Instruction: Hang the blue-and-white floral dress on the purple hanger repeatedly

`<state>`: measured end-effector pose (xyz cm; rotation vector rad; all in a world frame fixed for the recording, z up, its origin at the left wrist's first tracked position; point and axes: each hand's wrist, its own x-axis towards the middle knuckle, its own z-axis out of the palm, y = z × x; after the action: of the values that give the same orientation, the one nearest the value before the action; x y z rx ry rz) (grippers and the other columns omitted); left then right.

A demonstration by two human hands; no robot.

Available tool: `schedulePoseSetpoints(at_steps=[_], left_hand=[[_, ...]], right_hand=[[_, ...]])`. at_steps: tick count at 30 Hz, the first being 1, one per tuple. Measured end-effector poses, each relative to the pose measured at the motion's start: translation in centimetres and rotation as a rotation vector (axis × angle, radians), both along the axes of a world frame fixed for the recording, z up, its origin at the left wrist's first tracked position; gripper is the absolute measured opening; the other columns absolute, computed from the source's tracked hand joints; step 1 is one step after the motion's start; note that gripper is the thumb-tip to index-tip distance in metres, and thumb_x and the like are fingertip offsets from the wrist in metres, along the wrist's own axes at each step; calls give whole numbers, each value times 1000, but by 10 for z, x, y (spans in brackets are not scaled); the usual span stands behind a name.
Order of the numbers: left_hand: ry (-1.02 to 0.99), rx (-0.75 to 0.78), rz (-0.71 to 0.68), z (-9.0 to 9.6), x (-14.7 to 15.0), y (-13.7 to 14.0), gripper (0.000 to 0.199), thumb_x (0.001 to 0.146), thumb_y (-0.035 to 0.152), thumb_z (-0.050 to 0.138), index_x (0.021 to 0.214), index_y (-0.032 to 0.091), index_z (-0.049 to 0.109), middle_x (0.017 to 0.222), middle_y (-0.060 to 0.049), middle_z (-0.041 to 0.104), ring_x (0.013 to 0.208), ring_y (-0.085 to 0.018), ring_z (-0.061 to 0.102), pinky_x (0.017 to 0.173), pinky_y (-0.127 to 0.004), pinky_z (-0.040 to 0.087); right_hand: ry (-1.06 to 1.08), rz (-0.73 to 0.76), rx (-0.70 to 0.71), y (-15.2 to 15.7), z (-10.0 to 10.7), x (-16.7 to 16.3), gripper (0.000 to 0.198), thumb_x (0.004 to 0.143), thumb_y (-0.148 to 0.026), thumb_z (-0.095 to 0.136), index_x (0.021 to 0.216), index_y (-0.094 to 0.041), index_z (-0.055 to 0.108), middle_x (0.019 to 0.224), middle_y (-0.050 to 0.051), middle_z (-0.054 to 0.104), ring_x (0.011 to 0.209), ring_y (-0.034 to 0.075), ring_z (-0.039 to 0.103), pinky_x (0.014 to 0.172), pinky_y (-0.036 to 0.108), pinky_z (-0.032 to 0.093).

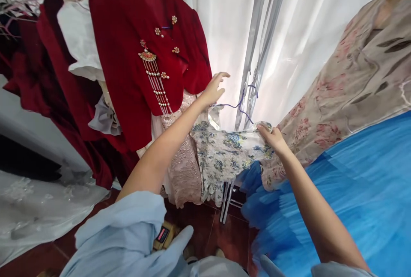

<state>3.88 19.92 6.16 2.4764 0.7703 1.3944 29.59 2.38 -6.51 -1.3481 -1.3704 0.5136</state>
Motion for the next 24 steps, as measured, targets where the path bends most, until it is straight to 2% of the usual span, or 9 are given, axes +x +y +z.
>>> schedulePoseSetpoints(at_steps=[3, 8, 13, 16, 17, 19, 21, 23, 24], left_hand=[[176, 68, -76, -26, -10, -37, 36, 93, 25, 51, 128, 17, 56, 133, -13, 59, 122, -23, 56, 105, -35, 42], [333, -7, 86, -74, -44, -51, 26, 99, 35, 47, 108, 18, 64, 103, -10, 69, 97, -25, 63, 85, -32, 45], [234, -54, 152, -73, -49, -31, 25, 97, 36, 51, 96, 17, 68, 81, -4, 66, 78, -21, 59, 72, -27, 40], [141, -104, 65, -80, -65, -16, 26, 95, 37, 54, 90, 16, 68, 77, -1, 63, 76, -18, 56, 71, -25, 39], [112, -131, 51, -87, -73, -12, 27, 95, 37, 53, 88, 15, 67, 76, -1, 62, 75, -17, 55, 71, -25, 39], [51, -215, 50, -109, -88, -7, 29, 97, 38, 50, 88, 15, 66, 75, 0, 61, 72, -16, 54, 69, -25, 40], [-24, -325, 47, -137, -94, -9, 28, 99, 36, 47, 94, 15, 66, 80, -2, 64, 76, -17, 56, 73, -26, 44], [-91, -420, 24, -162, -85, -22, 28, 100, 34, 46, 102, 15, 66, 91, -5, 68, 84, -19, 61, 81, -30, 47], [-111, -452, 14, -173, -77, -32, 28, 101, 35, 46, 104, 16, 67, 96, -7, 70, 88, -20, 62, 85, -32, 49]], right_hand=[[-22, -22, 27, -15, -1, 3, 34, 79, -52, 67, 71, -21, 58, 58, -5, 43, 58, 13, 38, 54, 26, 31], [-47, -208, 166, -35, -3, 0, 31, 75, -49, 72, 82, -19, 65, 72, -1, 60, 64, 15, 49, 59, 26, 38], [-233, -509, 190, -26, 31, -10, 33, 70, -48, 76, 81, -18, 69, 64, -2, 57, 58, 15, 48, 58, 27, 38], [-347, -516, 193, -23, 62, -28, 35, 69, -46, 80, 85, -17, 71, 75, 2, 65, 68, 18, 57, 66, 30, 44], [-359, -454, 143, -27, 71, -39, 36, 70, -46, 80, 88, -16, 72, 78, 4, 68, 70, 19, 59, 66, 30, 46], [-348, -182, -10, -44, 82, -66, 40, 76, -46, 77, 100, -14, 72, 88, 8, 72, 72, 20, 63, 64, 30, 49], [-329, 269, -150, -71, 84, -97, 51, 83, -46, 74, 124, -15, 67, 108, 11, 73, 80, 20, 68, 66, 30, 54], [-326, 696, -192, -101, 77, -129, 70, 84, -42, 76, 146, -21, 54, 132, 12, 66, 100, 21, 70, 80, 31, 58], [-311, 838, -177, -113, 70, -143, 76, 83, -40, 78, 151, -22, 49, 143, 13, 60, 115, 23, 67, 91, 32, 56]])
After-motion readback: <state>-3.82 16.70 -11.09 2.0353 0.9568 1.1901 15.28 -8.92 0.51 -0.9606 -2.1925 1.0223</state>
